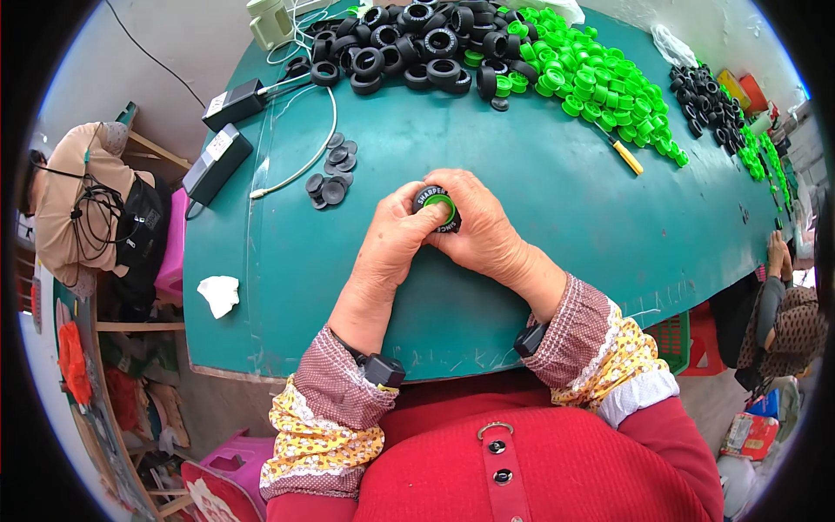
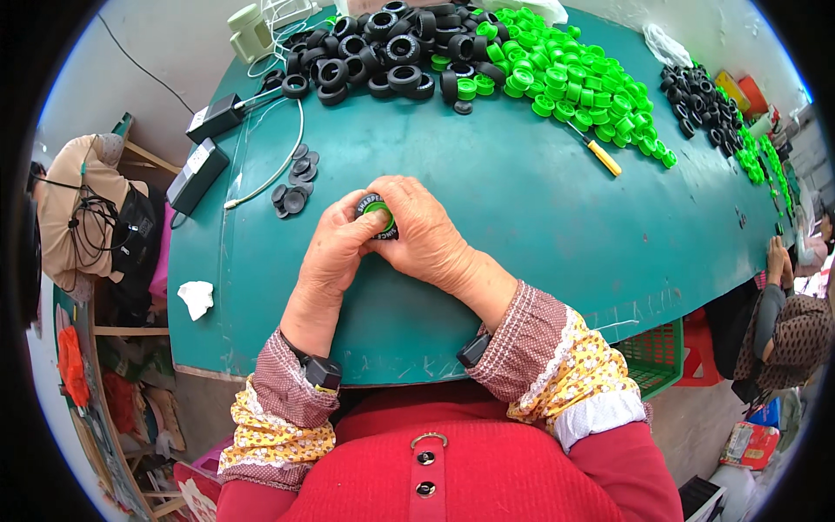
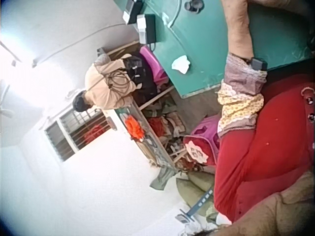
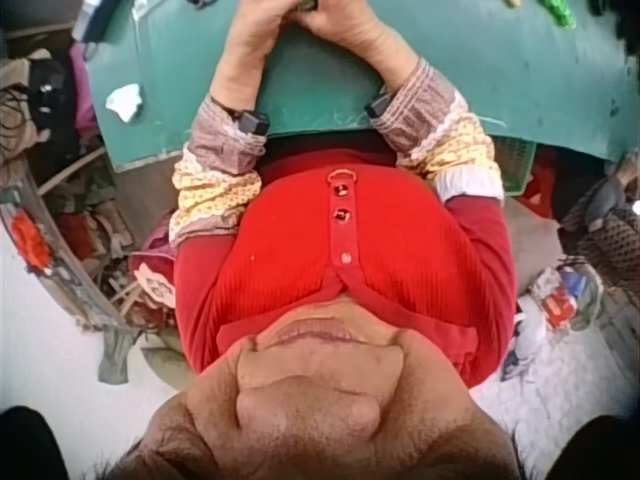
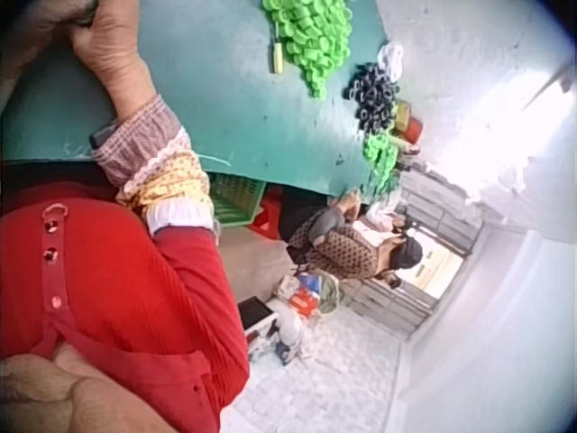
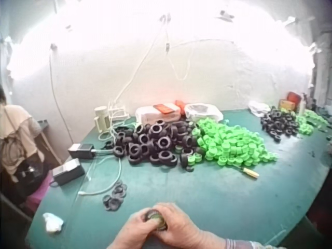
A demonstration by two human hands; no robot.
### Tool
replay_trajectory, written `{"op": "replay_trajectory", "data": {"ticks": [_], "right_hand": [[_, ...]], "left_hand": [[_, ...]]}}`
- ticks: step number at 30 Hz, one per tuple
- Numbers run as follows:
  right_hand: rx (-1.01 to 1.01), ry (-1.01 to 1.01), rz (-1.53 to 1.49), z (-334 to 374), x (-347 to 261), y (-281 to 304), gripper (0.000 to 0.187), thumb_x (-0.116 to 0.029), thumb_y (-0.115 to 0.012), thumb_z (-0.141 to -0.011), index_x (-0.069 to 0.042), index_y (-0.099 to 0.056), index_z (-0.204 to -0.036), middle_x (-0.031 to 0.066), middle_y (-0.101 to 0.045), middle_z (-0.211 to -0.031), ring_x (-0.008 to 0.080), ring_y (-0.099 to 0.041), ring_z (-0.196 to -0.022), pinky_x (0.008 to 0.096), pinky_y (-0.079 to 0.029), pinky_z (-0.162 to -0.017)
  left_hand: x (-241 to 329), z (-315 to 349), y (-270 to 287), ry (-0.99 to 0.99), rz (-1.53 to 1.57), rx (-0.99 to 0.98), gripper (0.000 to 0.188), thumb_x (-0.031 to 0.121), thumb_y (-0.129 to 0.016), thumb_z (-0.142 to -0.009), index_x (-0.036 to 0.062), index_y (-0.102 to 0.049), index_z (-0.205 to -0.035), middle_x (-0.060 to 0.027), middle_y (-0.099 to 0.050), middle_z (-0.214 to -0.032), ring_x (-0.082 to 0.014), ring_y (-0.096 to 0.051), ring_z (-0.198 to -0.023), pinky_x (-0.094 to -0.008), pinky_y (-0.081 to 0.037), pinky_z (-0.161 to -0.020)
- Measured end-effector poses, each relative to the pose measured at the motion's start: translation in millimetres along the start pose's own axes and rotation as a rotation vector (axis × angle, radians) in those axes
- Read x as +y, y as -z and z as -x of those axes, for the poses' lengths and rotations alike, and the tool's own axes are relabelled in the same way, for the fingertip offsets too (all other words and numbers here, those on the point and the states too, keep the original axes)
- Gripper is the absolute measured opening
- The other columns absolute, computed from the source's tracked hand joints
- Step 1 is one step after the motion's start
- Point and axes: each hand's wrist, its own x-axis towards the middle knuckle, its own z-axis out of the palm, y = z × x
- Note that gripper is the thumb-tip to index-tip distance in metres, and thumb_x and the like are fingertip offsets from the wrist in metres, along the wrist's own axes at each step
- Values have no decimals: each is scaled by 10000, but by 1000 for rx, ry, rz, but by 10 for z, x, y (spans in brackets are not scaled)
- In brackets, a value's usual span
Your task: Assembling toy wheels by inserting green rims into black rubber tires on a production line.
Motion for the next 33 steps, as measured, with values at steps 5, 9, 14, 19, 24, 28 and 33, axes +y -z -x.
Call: {"op": "replay_trajectory", "data": {"ticks": [5, 9, 14, 19, 24, 28, 33], "right_hand": [[-56, -332, -242, -28, -82, 35, 536, -162, -760, -615, -48, -472, -1051, 121, -552, -986, 238, -560, -877, 319, -459, -759], [-24, -544, -608, -49, 14, 68, 492, -278, -705, -731, -40, -467, -1090, 80, -557, -984, 125, -539, -894, 262, -452, -764], [-58, -757, -1310, -46, 92, 169, 442, -432, -460, -875, -43, -481, -1083, 115, -579, -994, 165, -554, -895, 274, -449, -745], [-211, -764, -1394, -40, 133, 188, 500, -486, -335, -903, -36, -516, -1023, 130, -616, -843, 197, -601, -746, 297, -489, -666], [-196, -800, -1245, -42, 97, 178, 555, -528, -356, -883, -8, -530, -970, 116, -611, -752, 157, -600, -646, 266, -506, -615], [-220, -774, -1076, -32, 64, 164, 543, -529, -371, -878, -16, -528, -964, 103, -602, -744, 146, -596, -631, 260, -508, -613], [-136, -766, -763, -36, 1, 127, 402, -414, -472, -884, -27, -534, -971, 68, -588, -797, 106, -570, -682, 234, -474, -611]], "left_hand": [[26, 14, -34, -32, 130, -37, 403, 275, -592, -825, -39, -501, -1060, -60, -571, -914, -105, -572, -796, -231, -486, -698], [7, -21, 82, -33, 243, -58, 446, 371, -513, -869, -32, -512, -1059, -76, -596, -883, -131, -602, -761, -233, -497, -684], [36, -28, 158, -162, -69, 183, 255, 191, -537, -866, -4, -549, -1030, -59, -606, -774, -115, -597, -645, -210, -490, -597], [35, -45, 167, -137, -145, 208, 210, 183, -551, -859, 13, -577, -981, -39, -600, -735, -91, -563, -604, -190, -450, -566], [57, -29, 100, -100, -141, 121, 282, 307, -552, -858, 38, -616, -912, -8, -607, -749, -75, -541, -637, -203, -399, -573], [39, -24, 102, -104, -175, 101, 286, 314, -531, -871, 45, -618, -919, -1, -603, -745, -75, -540, -647, -205, -405, -572], [-14, -37, 51, -233, -309, 244, 254, 239, -527, -880, 3, -615, -910, 7, -603, -775, -80, -544, -673, -222, -424, -575]]}}
